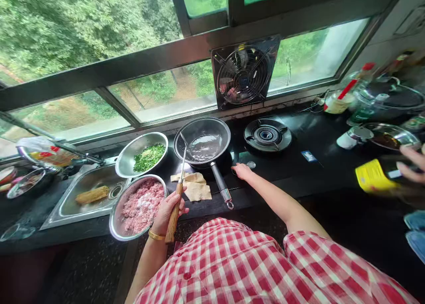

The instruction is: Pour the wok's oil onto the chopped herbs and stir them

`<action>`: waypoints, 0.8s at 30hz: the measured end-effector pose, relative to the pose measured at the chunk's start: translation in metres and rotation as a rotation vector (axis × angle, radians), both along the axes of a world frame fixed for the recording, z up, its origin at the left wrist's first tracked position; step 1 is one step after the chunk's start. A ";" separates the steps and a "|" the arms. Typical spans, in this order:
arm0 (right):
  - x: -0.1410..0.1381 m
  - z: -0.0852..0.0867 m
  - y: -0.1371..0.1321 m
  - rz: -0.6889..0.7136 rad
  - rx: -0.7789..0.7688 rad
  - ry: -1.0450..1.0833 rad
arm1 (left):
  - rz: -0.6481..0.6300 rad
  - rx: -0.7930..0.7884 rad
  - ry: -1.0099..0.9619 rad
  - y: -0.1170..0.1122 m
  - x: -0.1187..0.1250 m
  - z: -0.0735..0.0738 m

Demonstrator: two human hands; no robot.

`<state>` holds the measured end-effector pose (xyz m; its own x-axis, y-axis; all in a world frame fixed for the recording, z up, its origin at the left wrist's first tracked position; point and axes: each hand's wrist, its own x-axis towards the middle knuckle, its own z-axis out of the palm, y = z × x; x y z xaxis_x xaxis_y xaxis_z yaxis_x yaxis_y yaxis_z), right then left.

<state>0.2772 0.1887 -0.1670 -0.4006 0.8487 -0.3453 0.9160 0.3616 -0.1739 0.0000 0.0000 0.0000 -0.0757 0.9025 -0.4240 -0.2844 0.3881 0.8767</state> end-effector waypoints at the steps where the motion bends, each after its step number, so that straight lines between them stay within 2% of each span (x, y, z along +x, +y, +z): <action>1: 0.000 0.000 0.001 0.000 -0.004 -0.004 | 0.004 -0.001 -0.004 -0.002 0.000 0.001; 4: -0.001 0.001 0.003 0.009 -0.011 -0.013 | 0.020 0.000 -0.019 -0.007 -0.001 0.000; 13: 0.000 0.012 -0.002 0.052 -0.004 -0.031 | 0.048 0.037 -0.068 -0.011 -0.009 -0.014; 20: 0.000 0.011 -0.003 0.040 -0.001 -0.025 | 0.027 0.042 -0.085 -0.010 -0.009 -0.014; 24: -0.001 0.011 -0.002 0.023 -0.005 -0.016 | 0.026 0.030 -0.086 -0.010 -0.007 -0.009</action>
